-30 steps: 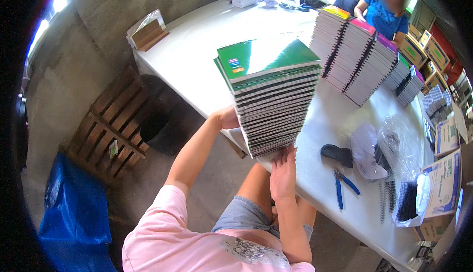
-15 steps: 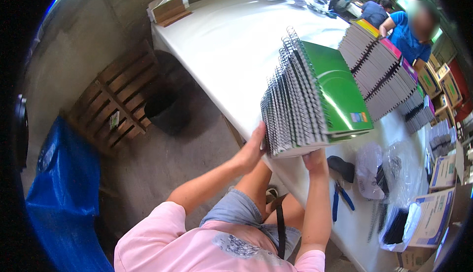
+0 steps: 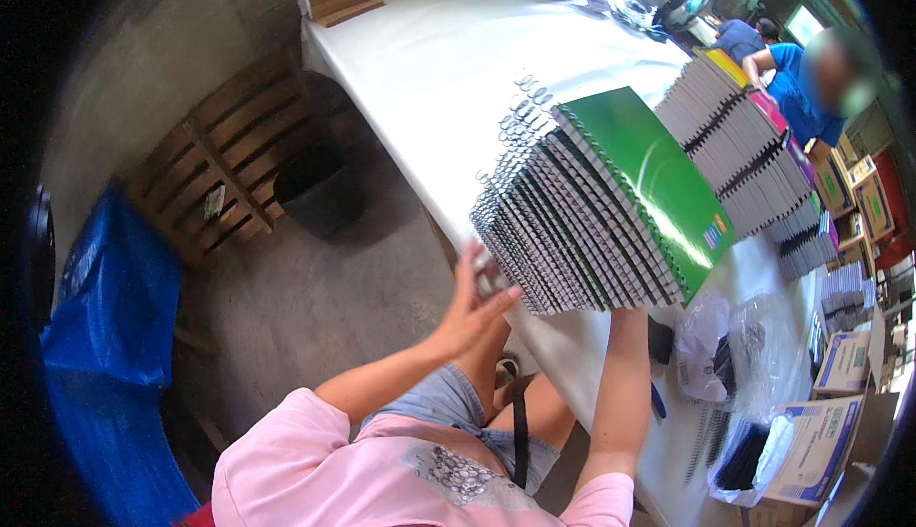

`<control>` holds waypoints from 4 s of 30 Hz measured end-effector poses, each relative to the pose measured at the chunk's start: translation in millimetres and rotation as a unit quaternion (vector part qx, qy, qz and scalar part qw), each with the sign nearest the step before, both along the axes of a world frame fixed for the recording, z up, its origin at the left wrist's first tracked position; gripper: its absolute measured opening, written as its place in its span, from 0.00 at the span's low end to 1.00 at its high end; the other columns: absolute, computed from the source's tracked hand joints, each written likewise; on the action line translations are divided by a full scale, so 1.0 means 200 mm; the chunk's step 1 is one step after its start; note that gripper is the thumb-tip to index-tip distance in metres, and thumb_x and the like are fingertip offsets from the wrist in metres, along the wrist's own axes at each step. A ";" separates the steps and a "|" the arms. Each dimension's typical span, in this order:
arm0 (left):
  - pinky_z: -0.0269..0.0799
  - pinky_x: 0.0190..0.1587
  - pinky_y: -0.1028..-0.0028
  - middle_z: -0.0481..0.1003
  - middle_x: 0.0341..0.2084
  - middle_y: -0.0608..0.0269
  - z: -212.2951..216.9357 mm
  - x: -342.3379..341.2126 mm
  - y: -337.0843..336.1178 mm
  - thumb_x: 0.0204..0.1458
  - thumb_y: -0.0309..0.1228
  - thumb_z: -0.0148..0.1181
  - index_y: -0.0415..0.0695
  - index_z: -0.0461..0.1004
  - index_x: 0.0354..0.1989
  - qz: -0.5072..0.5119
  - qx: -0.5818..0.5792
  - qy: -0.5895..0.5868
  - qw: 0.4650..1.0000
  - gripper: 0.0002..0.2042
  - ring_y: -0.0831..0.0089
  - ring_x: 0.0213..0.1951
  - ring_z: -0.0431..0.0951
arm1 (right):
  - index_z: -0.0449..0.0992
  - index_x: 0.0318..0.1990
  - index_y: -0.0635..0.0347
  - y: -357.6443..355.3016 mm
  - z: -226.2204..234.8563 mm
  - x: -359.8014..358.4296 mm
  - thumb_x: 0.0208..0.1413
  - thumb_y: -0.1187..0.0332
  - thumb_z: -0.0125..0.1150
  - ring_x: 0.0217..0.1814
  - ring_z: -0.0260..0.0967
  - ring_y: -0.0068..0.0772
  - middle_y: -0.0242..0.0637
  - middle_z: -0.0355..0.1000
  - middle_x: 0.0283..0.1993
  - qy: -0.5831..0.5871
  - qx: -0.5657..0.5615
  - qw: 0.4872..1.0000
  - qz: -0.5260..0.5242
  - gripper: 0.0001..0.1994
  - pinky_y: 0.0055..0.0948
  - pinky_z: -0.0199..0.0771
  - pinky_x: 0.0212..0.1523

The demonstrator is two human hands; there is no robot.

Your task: The person trims the excess metal spiral binding from a stack of notebooks using a pair of side-cutting pliers.

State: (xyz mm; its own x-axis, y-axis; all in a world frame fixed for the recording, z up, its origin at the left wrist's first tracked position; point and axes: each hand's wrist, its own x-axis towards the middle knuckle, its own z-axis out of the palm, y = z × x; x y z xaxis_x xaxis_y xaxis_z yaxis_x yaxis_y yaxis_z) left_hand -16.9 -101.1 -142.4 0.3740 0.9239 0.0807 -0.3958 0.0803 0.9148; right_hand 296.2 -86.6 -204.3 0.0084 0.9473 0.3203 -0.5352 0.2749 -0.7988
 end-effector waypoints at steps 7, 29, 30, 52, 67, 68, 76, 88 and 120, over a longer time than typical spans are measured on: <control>0.64 0.56 0.66 0.66 0.54 0.49 0.06 -0.26 0.65 0.25 0.31 0.78 0.42 0.49 0.66 -0.040 0.358 0.371 0.856 0.54 0.57 0.57 0.63 | 0.55 0.63 0.67 -0.47 0.33 -0.52 0.45 0.66 0.69 0.61 0.60 0.35 0.43 0.61 0.61 -0.259 -0.291 0.914 -0.114 0.38 0.29 0.63 0.59; 0.72 0.34 0.74 0.78 0.29 0.59 0.01 -0.25 0.13 0.32 0.30 0.76 0.39 0.78 0.36 0.105 0.290 0.382 0.871 0.19 0.74 0.30 0.77 | 0.74 0.46 0.62 -0.07 0.42 -0.46 0.26 0.73 0.75 0.47 0.66 0.36 0.38 0.73 0.45 -0.536 -0.106 0.837 -0.028 0.30 0.33 0.65 0.53; 0.72 0.34 0.74 0.78 0.29 0.59 0.00 -0.27 0.15 0.32 0.30 0.76 0.39 0.78 0.36 0.106 0.291 0.381 0.871 0.19 0.74 0.30 0.77 | 0.72 0.47 0.64 -0.07 0.43 -0.46 0.25 0.73 0.74 0.49 0.64 0.37 0.38 0.71 0.46 -0.548 -0.114 0.828 -0.025 0.32 0.32 0.63 0.55; 0.49 0.63 0.57 0.48 0.65 0.55 -0.02 0.07 0.82 0.54 0.61 0.38 0.48 0.43 0.68 -0.039 0.117 -0.042 0.991 0.39 0.59 0.64 0.52 | 0.49 0.66 0.68 0.02 0.71 -0.61 0.58 0.34 0.21 0.68 0.48 0.32 0.41 0.53 0.67 -0.123 -0.053 0.973 -0.189 0.44 0.32 0.44 0.68; 0.55 0.61 0.59 0.54 0.62 0.55 0.23 0.07 0.73 0.56 0.57 0.38 0.45 0.49 0.65 0.127 0.310 -0.133 0.933 0.34 0.60 0.61 0.57 | 0.34 0.70 0.56 0.06 0.78 -0.62 0.50 0.27 0.14 0.75 0.29 0.36 0.35 0.33 0.74 -0.114 0.133 0.966 -0.192 0.48 0.38 0.24 0.70; 0.55 0.61 0.59 0.55 0.62 0.56 0.20 0.06 0.75 0.57 0.57 0.38 0.45 0.50 0.65 0.119 0.281 -0.132 0.943 0.34 0.60 0.61 0.57 | 0.35 0.70 0.57 0.07 0.83 -0.58 0.50 0.27 0.14 0.75 0.29 0.37 0.35 0.33 0.74 -0.175 0.206 0.927 -0.260 0.49 0.37 0.26 0.70; 0.59 0.60 0.60 0.58 0.60 0.56 -0.04 -0.06 0.85 0.58 0.54 0.38 0.44 0.53 0.63 -0.051 -0.044 -0.083 0.994 0.32 0.61 0.59 0.60 | 0.42 0.68 0.62 0.04 0.86 -0.66 0.52 0.28 0.26 0.73 0.37 0.42 0.45 0.44 0.70 -0.222 0.184 0.910 -0.297 0.49 0.39 0.29 0.69; 0.64 0.58 0.62 0.63 0.57 0.57 -0.23 -0.04 0.83 0.60 0.51 0.38 0.42 0.58 0.61 -0.028 -0.122 -0.151 0.981 0.28 0.62 0.57 0.65 | 0.35 0.69 0.60 0.06 0.54 -0.57 0.54 0.30 0.17 0.75 0.31 0.35 0.38 0.38 0.73 -0.178 -0.015 0.944 -0.278 0.46 0.37 0.27 0.71; 0.70 0.37 0.82 0.77 0.29 0.62 -0.18 -0.28 0.18 0.46 0.23 0.67 0.35 0.68 0.37 0.048 0.216 0.186 0.957 0.14 0.80 0.32 0.75 | 0.64 0.61 0.44 -1.12 0.21 -0.54 0.57 0.49 0.49 0.61 0.56 0.44 0.38 0.62 0.56 -0.718 -0.323 0.380 -0.485 0.25 0.52 0.53 0.58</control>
State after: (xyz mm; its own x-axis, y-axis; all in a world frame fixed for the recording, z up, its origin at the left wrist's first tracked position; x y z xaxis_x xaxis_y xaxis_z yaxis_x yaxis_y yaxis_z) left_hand -72.9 -65.2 -179.1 0.3657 0.8663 0.3403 -0.0226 -0.3573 0.9337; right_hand 188.4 -311.3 -163.0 0.7108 0.6060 0.3570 0.6831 -0.7158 -0.1449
